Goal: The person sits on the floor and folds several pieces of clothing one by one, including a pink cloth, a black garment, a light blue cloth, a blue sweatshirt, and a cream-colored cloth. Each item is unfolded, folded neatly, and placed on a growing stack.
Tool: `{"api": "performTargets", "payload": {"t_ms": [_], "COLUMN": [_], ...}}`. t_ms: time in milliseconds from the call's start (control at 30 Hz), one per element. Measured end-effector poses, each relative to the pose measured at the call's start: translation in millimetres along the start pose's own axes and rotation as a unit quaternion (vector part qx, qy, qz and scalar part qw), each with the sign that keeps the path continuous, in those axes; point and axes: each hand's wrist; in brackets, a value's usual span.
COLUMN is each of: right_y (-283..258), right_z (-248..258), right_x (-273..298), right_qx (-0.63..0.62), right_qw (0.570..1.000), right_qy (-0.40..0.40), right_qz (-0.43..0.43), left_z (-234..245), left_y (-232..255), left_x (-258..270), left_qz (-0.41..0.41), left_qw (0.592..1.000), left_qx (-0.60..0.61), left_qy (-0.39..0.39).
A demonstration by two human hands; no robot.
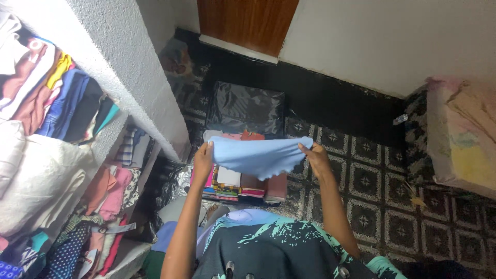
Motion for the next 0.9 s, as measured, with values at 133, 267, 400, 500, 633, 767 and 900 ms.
{"api": "performTargets", "payload": {"t_ms": [133, 267, 400, 500, 633, 767, 900], "right_y": [4, 1, -8, -17, -28, -37, -59], "right_z": [-12, -20, -19, -20, -21, -19, -20], "right_x": [15, 32, 30, 22, 8, -2, 3], "right_qx": [-0.014, -0.014, 0.022, 0.084, 0.147, 0.249, 0.458], "right_qw": [1.000, 0.999, 0.999, 0.996, 0.988, 0.961, 0.856], "right_qy": [-0.008, -0.011, -0.028, -0.031, -0.036, -0.024, 0.015], "right_qz": [0.025, 0.043, 0.027, 0.009, 0.020, 0.117, 0.239], "left_z": [1, 6, 9, 7, 0, 0, 5], "left_y": [2, 13, 18, 11, -4, -1, 28], "left_x": [-1, 7, 7, -2, -22, -42, -50], "left_qz": [0.059, 0.044, 0.083, 0.056, -0.106, -0.114, -0.159], "left_qw": [0.993, 0.991, 0.964, 0.947, 0.916, 0.913, 0.921], "left_qx": [-0.097, 0.032, -0.056, -0.170, -0.308, -0.346, -0.332], "left_qy": [0.034, -0.118, -0.248, -0.265, -0.233, -0.184, -0.129]}}
Point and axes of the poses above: each hand's wrist, its own x-axis away from the middle knuckle, its own z-axis out of the back of the hand, y = z × x, and after that the axes turned 3 degrees about -x, right-handed
